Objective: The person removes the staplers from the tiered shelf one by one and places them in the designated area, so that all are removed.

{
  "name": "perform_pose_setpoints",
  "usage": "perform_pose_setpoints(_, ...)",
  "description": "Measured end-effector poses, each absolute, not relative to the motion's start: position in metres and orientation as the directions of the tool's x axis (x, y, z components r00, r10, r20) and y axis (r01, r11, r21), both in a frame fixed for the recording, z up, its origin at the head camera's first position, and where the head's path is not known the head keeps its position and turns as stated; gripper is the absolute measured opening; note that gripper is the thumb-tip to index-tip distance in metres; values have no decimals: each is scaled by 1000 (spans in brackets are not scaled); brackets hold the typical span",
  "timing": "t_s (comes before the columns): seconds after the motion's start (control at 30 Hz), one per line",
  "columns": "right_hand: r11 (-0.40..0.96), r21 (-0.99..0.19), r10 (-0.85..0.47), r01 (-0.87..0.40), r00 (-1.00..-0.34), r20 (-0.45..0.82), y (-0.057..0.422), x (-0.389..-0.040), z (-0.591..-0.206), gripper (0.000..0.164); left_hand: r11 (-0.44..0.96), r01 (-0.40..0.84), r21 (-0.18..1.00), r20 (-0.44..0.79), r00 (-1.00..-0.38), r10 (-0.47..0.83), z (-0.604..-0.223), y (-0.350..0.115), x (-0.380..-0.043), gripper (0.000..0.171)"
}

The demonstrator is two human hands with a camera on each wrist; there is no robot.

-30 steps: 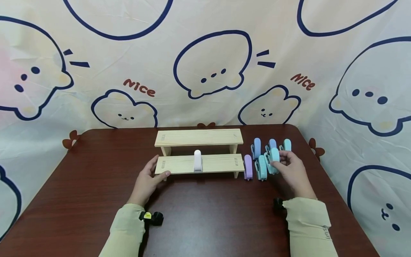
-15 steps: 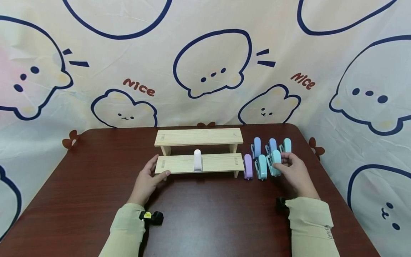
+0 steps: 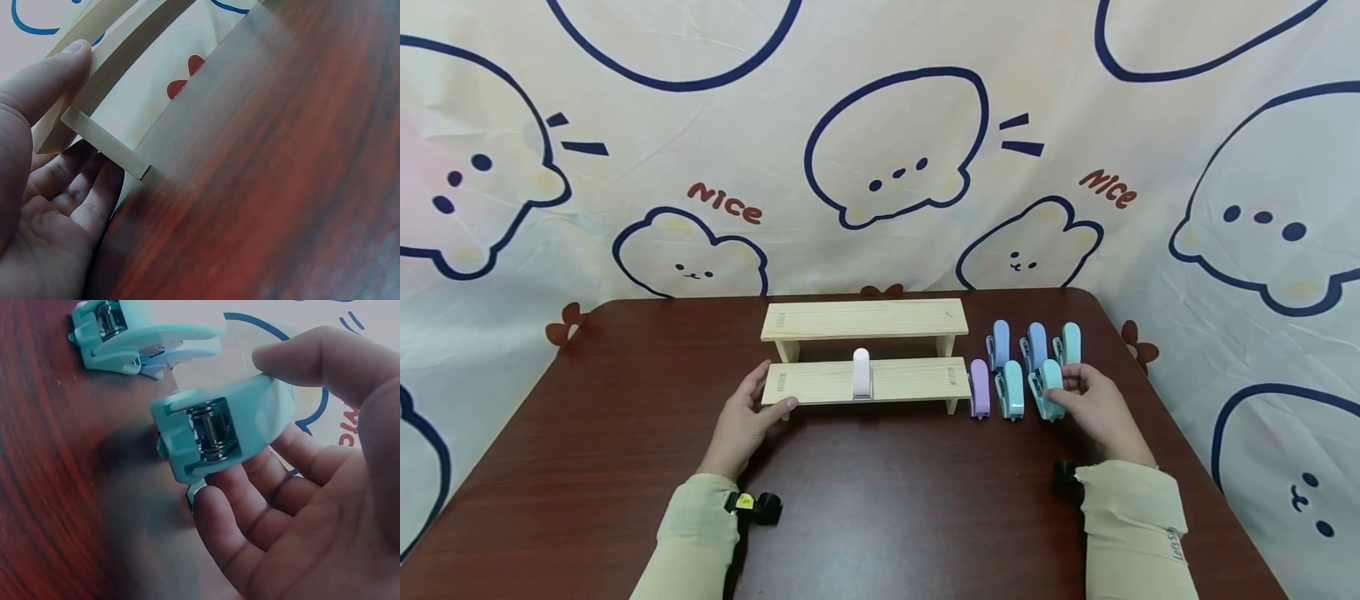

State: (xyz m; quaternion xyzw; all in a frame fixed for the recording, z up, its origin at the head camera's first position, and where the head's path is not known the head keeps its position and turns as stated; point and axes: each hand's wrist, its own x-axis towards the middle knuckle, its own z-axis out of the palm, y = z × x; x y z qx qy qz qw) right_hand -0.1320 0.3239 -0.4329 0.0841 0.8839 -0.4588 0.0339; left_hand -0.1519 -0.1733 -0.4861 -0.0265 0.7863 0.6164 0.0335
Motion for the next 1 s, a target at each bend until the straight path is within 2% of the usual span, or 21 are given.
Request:
perform_pose_setpoints(0.5,561,-795,116,228,-973,-197,332,-131,-440,59,219,-78,973,-82,-997,7,-486,-173,-152,93)
perform_pose_setpoints(1.0,557,-799,133,227,-974,-184,339,-131,-446,58,236,-91,967,-94,-996,2,-484,-173,-152,94)
